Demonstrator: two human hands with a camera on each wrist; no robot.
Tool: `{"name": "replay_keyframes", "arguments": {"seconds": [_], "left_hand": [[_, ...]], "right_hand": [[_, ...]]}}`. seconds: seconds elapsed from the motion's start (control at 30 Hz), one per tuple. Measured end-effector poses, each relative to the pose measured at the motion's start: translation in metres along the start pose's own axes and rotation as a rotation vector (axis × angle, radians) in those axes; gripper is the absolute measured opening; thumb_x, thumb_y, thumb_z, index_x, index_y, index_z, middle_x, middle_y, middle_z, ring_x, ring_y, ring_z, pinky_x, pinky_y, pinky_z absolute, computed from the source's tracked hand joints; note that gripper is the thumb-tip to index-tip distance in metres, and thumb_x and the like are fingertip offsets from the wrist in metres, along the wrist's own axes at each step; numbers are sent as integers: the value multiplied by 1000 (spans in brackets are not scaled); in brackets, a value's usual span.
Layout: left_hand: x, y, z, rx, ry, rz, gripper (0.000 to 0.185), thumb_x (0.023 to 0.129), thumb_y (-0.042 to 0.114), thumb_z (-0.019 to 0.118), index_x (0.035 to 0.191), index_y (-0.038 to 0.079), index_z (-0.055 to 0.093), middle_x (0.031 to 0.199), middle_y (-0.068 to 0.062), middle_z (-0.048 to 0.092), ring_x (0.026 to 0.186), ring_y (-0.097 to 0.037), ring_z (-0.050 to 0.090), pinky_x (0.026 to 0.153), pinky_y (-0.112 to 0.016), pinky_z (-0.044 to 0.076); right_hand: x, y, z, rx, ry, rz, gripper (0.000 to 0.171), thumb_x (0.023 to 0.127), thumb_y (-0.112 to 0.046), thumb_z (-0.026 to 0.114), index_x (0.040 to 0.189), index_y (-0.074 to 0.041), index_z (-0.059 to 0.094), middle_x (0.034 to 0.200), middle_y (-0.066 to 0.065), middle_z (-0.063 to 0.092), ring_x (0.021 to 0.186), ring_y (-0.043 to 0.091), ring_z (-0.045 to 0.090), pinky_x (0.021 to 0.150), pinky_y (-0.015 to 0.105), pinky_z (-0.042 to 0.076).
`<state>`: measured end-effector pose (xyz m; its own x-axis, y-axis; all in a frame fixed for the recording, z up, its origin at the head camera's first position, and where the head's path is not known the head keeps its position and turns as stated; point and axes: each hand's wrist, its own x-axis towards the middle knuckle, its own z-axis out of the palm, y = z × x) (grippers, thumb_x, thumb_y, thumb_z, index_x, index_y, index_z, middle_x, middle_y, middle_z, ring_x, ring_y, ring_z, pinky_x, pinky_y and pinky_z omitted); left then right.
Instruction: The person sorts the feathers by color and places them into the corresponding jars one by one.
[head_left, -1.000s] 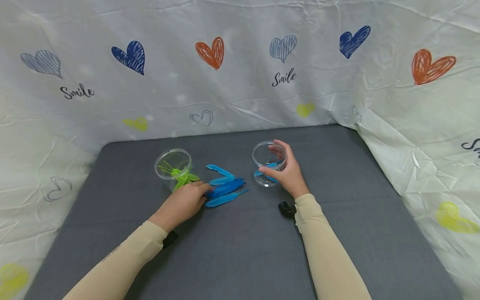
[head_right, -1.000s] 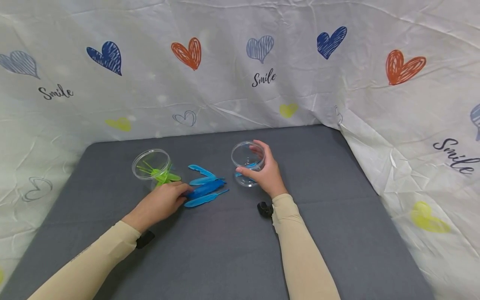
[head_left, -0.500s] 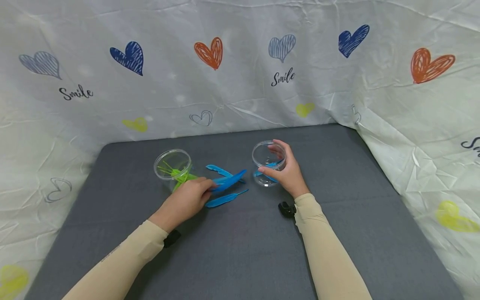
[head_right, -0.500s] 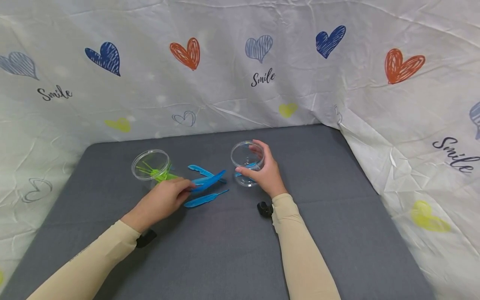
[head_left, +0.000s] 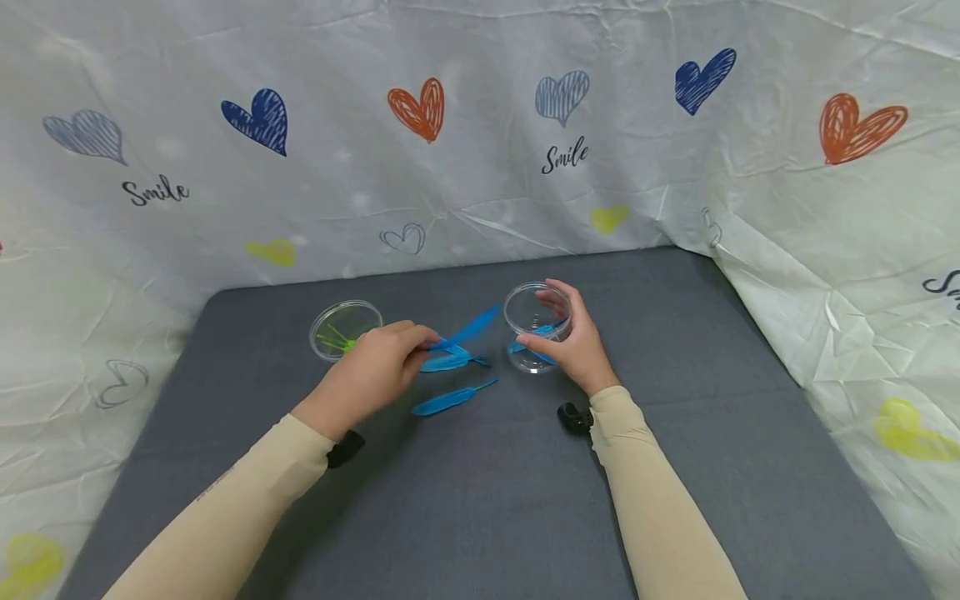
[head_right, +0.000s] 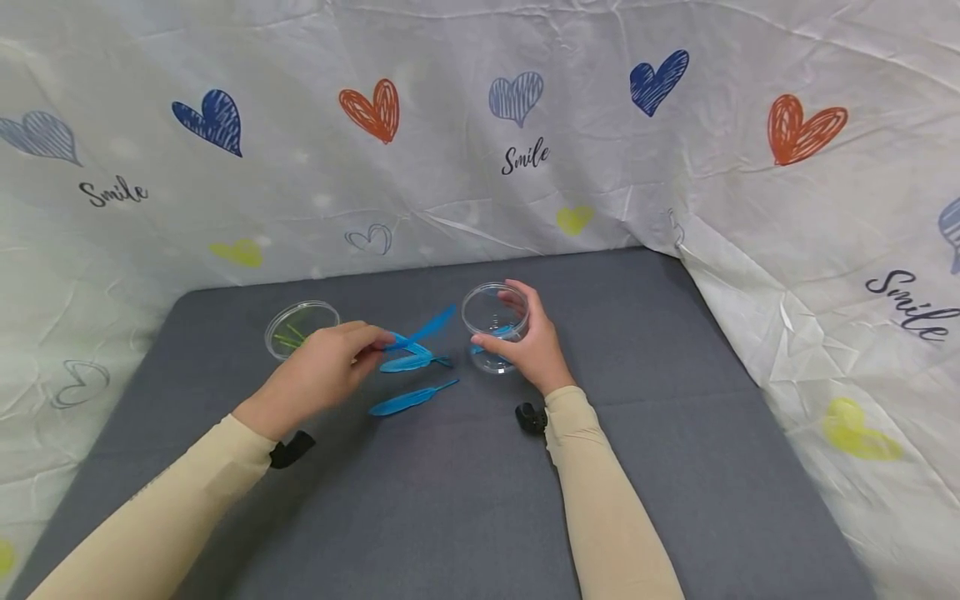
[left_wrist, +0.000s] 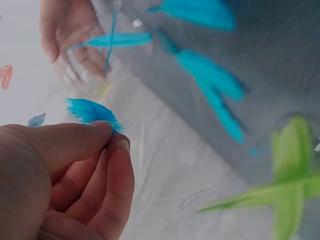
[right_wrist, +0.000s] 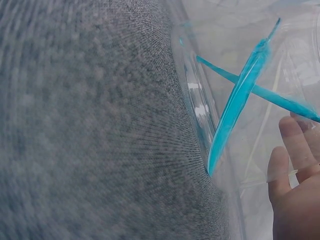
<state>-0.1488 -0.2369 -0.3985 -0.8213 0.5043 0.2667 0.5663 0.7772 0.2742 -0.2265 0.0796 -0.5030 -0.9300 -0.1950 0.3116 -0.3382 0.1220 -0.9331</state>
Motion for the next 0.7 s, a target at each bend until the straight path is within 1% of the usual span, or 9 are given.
{"name": "replay_keyframes", "arguments": {"seconds": [0.07, 0.17, 0.3, 0.47, 0.6, 0.7], "left_hand": [[6, 2, -6, 6, 5, 9, 22, 103, 2, 70, 124, 5, 75, 113, -6, 77, 93, -19, 72, 83, -37, 65], [14, 6, -12, 15, -4, 18, 21, 104, 3, 69, 125, 5, 75, 112, -7, 76, 91, -18, 69, 82, -36, 64], [26, 15, -17, 37, -28, 33, 22, 105, 5, 69, 126, 5, 76, 111, -6, 76, 90, -18, 69, 81, -35, 64], [41, 29, -21, 78, -34, 67, 23, 104, 4, 71, 127, 6, 76, 114, -7, 77, 93, -18, 72, 83, -34, 65], [51, 40, -23, 110, -41, 89, 23, 104, 6, 71, 126, 8, 76, 115, -6, 77, 91, -18, 72, 80, -33, 64], [57, 46, -24, 122, -50, 93, 22, 105, 7, 71, 126, 8, 76, 116, -5, 77, 93, -19, 73, 82, -34, 65]], "right_hand": [[0, 0, -1, -1, 1, 0, 91, 90, -29, 91, 165, -30, 38, 160, -1, 55, 154, 18, 47, 134, 49, 31], [0, 0, -2, -3, -1, -2, 91, 91, -29, 90, 165, -28, 38, 161, -1, 54, 154, 19, 47, 134, 50, 31], [-1, 0, -3, -10, 0, 0, 93, 91, -32, 90, 166, -25, 37, 160, -3, 54, 154, 18, 47, 134, 49, 32], [-1, 1, -4, -5, -3, -1, 95, 90, -35, 91, 167, -25, 36, 161, -2, 54, 154, 17, 47, 134, 48, 32], [0, 1, -3, -3, -5, 6, 95, 90, -37, 91, 167, -27, 35, 161, -1, 53, 154, 16, 47, 134, 46, 32], [0, 1, -2, -8, -3, 18, 95, 90, -38, 90, 167, -31, 35, 162, -3, 52, 154, 16, 47, 134, 44, 33]]}}
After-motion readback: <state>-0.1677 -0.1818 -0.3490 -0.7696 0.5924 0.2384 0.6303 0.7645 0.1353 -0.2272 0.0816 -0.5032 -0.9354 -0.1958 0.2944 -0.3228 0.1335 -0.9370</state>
